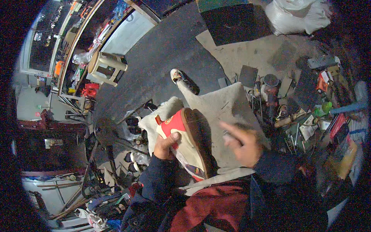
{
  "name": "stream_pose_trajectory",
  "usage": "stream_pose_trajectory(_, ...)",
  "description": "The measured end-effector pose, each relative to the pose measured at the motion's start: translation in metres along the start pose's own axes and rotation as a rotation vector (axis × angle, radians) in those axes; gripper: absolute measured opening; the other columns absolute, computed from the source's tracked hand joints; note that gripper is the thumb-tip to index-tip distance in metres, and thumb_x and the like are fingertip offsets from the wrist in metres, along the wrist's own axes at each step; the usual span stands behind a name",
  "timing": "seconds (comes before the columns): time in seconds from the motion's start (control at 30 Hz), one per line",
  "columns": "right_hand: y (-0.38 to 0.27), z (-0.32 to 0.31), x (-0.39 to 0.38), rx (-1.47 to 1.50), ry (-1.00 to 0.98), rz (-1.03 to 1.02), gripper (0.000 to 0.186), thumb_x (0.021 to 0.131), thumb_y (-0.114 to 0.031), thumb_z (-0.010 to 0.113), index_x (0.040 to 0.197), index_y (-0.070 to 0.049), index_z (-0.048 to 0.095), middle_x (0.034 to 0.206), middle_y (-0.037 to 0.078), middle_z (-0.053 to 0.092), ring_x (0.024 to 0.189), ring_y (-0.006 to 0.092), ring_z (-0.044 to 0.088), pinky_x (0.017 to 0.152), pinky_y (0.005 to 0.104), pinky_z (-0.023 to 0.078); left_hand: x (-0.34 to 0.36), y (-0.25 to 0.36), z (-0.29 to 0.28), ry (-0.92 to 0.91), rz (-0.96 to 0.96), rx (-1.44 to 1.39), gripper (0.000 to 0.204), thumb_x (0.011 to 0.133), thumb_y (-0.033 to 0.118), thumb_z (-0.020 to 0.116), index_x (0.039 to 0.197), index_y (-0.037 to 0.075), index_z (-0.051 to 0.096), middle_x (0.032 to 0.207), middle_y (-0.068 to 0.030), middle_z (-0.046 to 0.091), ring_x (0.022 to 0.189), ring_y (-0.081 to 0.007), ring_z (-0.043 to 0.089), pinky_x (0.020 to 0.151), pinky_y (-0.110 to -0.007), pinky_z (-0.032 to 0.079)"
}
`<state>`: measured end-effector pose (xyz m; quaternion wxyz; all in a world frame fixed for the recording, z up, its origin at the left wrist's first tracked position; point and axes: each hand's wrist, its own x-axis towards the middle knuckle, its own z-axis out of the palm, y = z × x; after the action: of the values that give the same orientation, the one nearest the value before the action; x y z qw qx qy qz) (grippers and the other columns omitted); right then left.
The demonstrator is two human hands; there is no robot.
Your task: The person hand-sews a red and white shoe using a needle and thread. They repeatedly insert the needle through the shoe's upper, pull the thread, and adjust the shoe's position while seated in a workshop.
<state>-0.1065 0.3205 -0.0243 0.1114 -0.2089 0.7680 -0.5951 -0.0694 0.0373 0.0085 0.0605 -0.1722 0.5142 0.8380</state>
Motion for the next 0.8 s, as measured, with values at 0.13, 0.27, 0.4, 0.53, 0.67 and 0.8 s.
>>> stream_pose_trajectory(0.13,-0.040,0.028,0.017,0.157,-0.181,-0.099,0.044,0.093,0.001,0.055,0.136,-0.002,0.057,0.087,0.013,0.066,0.071,0.0200,0.064,0.068,0.0317,0.051,0.007,-0.003,-0.005,0.034,0.041,-0.029,0.076,0.076,0.023,0.080,0.140,0.000,0.045,0.129,-0.0154,0.062,0.117,-0.0294,0.062,0.102,-0.042,0.049)
stream_pose_trajectory(0.27,-0.039,0.043,0.021,0.155,-0.182,-0.103,0.049,0.091,-0.001,0.059,0.139,-0.007,0.055,0.083,0.016,0.063,0.074,0.0317,0.062,0.070,0.0394,0.050,0.003,-0.005,-0.012,0.060,0.063,-0.007,0.076,0.077,0.023,0.080,0.140,0.000,0.045,0.129,-0.0157,0.062,0.117,-0.0295,0.062,0.103,-0.042,0.048)
stream_pose_trajectory(0.4,-0.035,0.048,0.024,0.223,-0.189,-0.066,0.048,0.091,-0.001,0.059,0.139,-0.005,0.055,0.085,0.018,0.064,0.075,0.0336,0.064,0.071,0.0409,0.051,0.004,-0.006,-0.015,0.069,0.017,0.020,0.083,0.077,0.027,0.080,0.144,0.000,0.040,0.135,-0.0170,0.058,0.122,-0.0324,0.059,0.105,-0.045,0.047)
stream_pose_trajectory(0.53,-0.035,0.053,0.031,0.223,-0.103,-0.174,0.046,0.093,0.001,0.056,0.138,-0.004,0.056,0.077,0.012,0.061,0.065,0.0211,0.060,0.063,0.0337,0.049,0.007,-0.007,-0.016,0.097,0.014,0.046,0.084,0.076,0.028,0.080,0.144,0.000,0.039,0.136,-0.0175,0.057,0.122,-0.0330,0.059,0.105,-0.045,0.048)
stream_pose_trajectory(0.67,-0.035,0.055,0.032,0.208,-0.124,-0.176,0.047,0.092,0.002,0.056,0.139,-0.005,0.055,0.077,0.012,0.061,0.064,0.0214,0.060,0.064,0.0343,0.050,0.004,-0.005,-0.014,0.061,-0.008,0.001,0.084,0.076,0.028,0.080,0.143,0.000,0.040,0.135,-0.0184,0.057,0.122,-0.0330,0.059,0.104,-0.045,0.049)
stream_pose_trajectory(0.8,-0.046,0.041,0.033,0.156,-0.171,-0.113,0.047,0.092,0.002,0.057,0.138,-0.005,0.057,0.075,0.013,0.061,0.063,0.0221,0.060,0.064,0.0343,0.050,0.000,0.001,-0.006,0.049,-0.071,-0.073,0.071,0.075,0.021,0.081,0.136,0.000,0.049,0.124,-0.0133,0.064,0.111,-0.0270,0.065,0.096,-0.040,0.052)
